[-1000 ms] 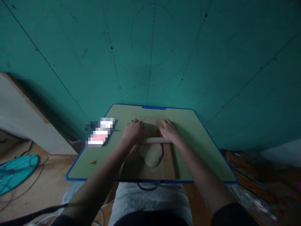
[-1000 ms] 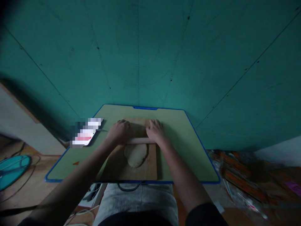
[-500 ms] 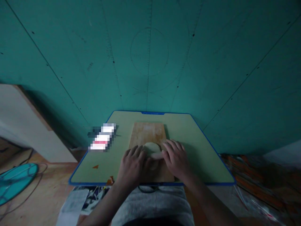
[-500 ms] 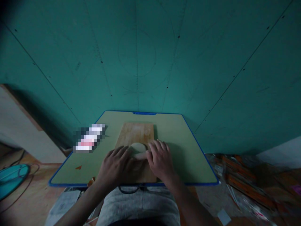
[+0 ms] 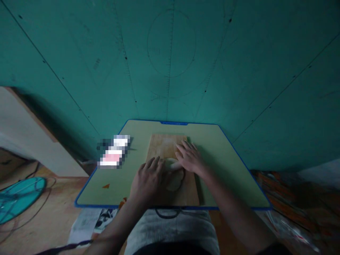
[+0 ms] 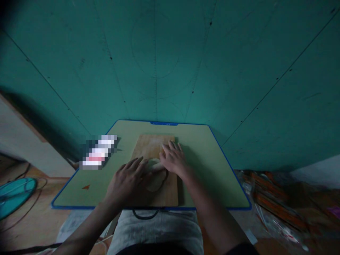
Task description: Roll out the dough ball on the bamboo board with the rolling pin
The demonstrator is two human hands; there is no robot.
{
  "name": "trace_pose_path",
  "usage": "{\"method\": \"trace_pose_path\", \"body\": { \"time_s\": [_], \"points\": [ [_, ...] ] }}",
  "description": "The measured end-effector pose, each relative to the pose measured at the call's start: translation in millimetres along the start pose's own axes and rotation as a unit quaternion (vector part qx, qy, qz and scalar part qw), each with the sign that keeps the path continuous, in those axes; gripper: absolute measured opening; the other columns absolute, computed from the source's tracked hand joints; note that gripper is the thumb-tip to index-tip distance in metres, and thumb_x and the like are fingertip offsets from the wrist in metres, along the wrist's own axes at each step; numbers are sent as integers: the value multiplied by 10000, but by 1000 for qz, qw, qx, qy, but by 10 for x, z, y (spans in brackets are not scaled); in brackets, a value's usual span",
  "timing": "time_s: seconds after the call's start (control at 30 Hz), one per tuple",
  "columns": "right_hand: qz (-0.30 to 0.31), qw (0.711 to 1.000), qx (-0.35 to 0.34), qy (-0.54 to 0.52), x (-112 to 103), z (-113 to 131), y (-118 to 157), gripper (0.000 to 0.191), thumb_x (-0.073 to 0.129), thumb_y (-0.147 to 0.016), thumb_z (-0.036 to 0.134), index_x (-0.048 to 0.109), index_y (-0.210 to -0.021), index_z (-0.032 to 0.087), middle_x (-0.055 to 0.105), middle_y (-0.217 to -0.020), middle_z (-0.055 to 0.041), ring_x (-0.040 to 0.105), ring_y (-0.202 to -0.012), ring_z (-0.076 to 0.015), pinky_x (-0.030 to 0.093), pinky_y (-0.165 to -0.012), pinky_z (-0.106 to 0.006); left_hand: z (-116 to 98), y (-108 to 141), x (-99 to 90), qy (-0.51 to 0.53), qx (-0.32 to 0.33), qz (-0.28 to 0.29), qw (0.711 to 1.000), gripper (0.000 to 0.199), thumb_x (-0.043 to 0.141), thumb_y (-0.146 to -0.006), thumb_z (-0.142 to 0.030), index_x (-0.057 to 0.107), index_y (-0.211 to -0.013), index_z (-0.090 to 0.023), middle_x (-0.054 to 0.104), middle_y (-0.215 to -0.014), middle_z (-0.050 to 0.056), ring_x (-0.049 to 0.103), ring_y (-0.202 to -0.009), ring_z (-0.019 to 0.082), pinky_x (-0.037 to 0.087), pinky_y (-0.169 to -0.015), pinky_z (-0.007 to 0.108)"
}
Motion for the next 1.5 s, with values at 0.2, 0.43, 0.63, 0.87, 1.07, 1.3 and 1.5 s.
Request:
{"method": "trace_pose_path", "body": {
  "time_s": [0.2,0.43,0.63,0.87,1.07,1.3,1.5],
  "points": [
    [46,999,-17,3,10,76,-462,539,377,-982,422,450,-1456,176,363,-1566,-154,303,-1456,-300,194,-1173,-485,226,-156,52,11,-19,28,999,343,507,-972,-383,572,-1240,-179,587,-1341,176,570,-1216,314,519,-918,447],
    [-46,999,0,-10,-84,140,-538,418,354,-960,263,567,-1312,188,557,-1370,-127,497,-1264,-242,340,-1069,-401,397,-325,54,-2,-59,40,997,296,459,-988,-346,604,-1170,-164,603,-1290,177,597,-1169,294,520,-911,427],
    [-137,990,-38,2,-15,36,114,407,385,-955,252,625,-1280,207,574,-1393,-106,455,-1321,-257,295,-1128,-450,24,43,24,-7,-21,-20,1000,366,495,-953,-316,584,-1252,-125,597,-1336,213,547,-1263,342,494,-986,470],
    [-125,990,-70,7,-3,-4,652,454,329,-992,271,596,-1341,160,552,-1434,-119,377,-1406,-275,254,-1173,-498,-380,589,58,28,35,-60,997,586,552,-889,-326,436,-1430,-133,552,-1416,187,573,-1227,340,513,-955,483],
    [-80,993,-88,15,-11,297,379,467,378,-973,276,534,-1406,204,475,-1504,-117,329,-1441,-286,67,-1194,-597,-398,711,102,23,39,-71,996,713,521,-894,-352,286,-1526,-123,466,-1495,181,498,-1331,331,508,-998,474],
    [-13,989,-150,10,5,644,-92,506,401,-960,303,488,-1442,177,453,-1520,-120,332,-1442,-241,80,-1214,-500,-192,713,116,53,26,-53,997,679,436,-917,-211,217,-1556,-139,475,-1494,156,448,-1380,307,524,-1011,445],
    [-13,988,-152,5,31,913,-386,446,419,-951,311,554,-1364,215,541,-1437,-92,428,-1359,-234,142,-1201,-487,110,721,201,102,-30,-47,993,533,400,-981,-211,334,-1510,-213,557,-1424,128,479,-1355,301,505,-1044,486]
  ]
}}
Point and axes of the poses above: each hand's wrist, its own y-axis away from the middle knuckle, its own x-axis out of the palm, z = x × y, the point moved 3 cm from there along -y, towards the middle knuckle
